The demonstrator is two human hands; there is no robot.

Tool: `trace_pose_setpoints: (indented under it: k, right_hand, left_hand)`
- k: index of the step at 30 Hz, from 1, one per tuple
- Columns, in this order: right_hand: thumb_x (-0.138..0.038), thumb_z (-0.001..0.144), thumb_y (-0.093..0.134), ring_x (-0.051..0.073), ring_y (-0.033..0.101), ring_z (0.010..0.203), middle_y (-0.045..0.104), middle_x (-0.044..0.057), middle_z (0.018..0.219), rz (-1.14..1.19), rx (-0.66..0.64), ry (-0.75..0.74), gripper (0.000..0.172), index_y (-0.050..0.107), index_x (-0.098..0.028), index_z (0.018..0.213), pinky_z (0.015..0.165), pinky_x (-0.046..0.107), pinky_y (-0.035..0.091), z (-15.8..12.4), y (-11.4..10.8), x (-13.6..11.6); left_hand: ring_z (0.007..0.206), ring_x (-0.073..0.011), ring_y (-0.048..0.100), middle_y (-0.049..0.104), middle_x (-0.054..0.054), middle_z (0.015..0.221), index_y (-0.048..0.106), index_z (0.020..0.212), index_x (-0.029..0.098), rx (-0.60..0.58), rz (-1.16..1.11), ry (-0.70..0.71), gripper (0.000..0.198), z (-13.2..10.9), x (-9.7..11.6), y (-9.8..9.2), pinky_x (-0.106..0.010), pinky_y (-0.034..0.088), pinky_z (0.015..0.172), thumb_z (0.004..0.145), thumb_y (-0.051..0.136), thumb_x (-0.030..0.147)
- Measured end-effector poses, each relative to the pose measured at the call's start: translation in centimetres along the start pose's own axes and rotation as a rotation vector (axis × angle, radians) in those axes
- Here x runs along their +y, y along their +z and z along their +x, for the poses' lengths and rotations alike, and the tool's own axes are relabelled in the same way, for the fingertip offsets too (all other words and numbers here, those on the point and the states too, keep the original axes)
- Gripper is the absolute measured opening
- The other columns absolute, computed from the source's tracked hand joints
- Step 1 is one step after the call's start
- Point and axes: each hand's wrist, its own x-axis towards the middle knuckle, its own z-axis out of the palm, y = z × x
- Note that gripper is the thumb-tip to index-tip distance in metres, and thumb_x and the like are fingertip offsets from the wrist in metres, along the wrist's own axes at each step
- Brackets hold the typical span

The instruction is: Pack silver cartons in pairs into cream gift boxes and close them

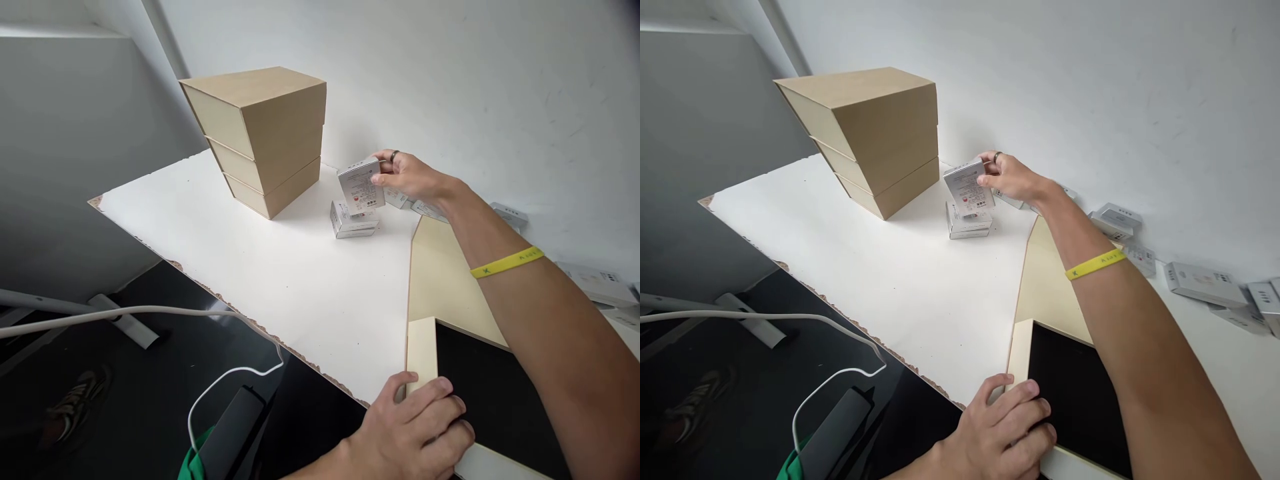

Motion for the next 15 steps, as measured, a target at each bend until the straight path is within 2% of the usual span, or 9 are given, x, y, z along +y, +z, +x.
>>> trace_pose_setpoints:
  k: [3,5,9,12,15]
  right_hand:
    - [-0.03,0.092,0.063,0.031,0.064,0.123,0.072,0.003,0.125,-0.165,-0.077,0.108,0.052,0.055,-0.031,0.143,0.117,0.06,0.041,1.4,0.0,-1.3]
    - [-0.027,0.098,0.051,0.031,0.062,0.127,0.067,0.003,0.137,-0.327,-0.078,0.15,0.055,0.048,-0.031,0.153,0.118,0.059,0.041,2.0,0.7,-2.3]
    - [-0.027,0.099,0.046,0.038,0.038,0.149,0.051,0.004,0.157,-0.666,-0.051,0.206,0.061,0.038,-0.033,0.16,0.12,0.067,0.034,2.8,3.0,-2.8]
    - [-0.031,0.098,0.046,0.039,0.022,0.156,0.043,0.002,0.163,-0.707,-0.032,0.206,0.072,0.021,-0.033,0.165,0.122,0.069,0.027,2.9,3.9,-2.2]
    - [-0.051,0.098,0.048,0.04,0.018,0.156,0.039,0.003,0.166,-0.736,-0.061,0.226,0.077,0.016,-0.033,0.166,0.121,0.068,0.03,2.5,3.6,-1.7]
  left_hand:
    - [0.14,-0.0214,0.054,0.068,-0.003,0.13,0.07,0.107,0.019,-0.051,0.026,0.007,0.018,-0.3,0.0,0.0,-0.04,0.043,0.112,0.091,0.064,0.023]
    - [0.14,-0.0215,0.053,0.068,-0.004,0.13,0.071,0.107,0.019,-0.046,0.027,0.007,0.018,-0.3,0.0,-0.1,-0.04,0.044,0.111,0.091,0.064,0.023]
    - [0.141,-0.0206,0.052,0.07,-0.004,0.129,0.073,0.109,0.018,-0.01,0.003,-0.004,0.019,-0.1,-0.1,-0.1,-0.04,0.043,0.113,0.093,0.062,0.019]
    - [0.141,-0.0198,0.052,0.071,-0.003,0.129,0.073,0.11,0.019,0.015,-0.003,-0.001,0.019,0.1,-0.1,-0.2,-0.041,0.042,0.114,0.094,0.062,0.019]
    - [0.141,-0.0193,0.052,0.071,-0.003,0.129,0.074,0.108,0.02,0.011,-0.004,-0.001,0.018,0.1,0.0,-0.3,-0.041,0.041,0.115,0.096,0.061,0.02]
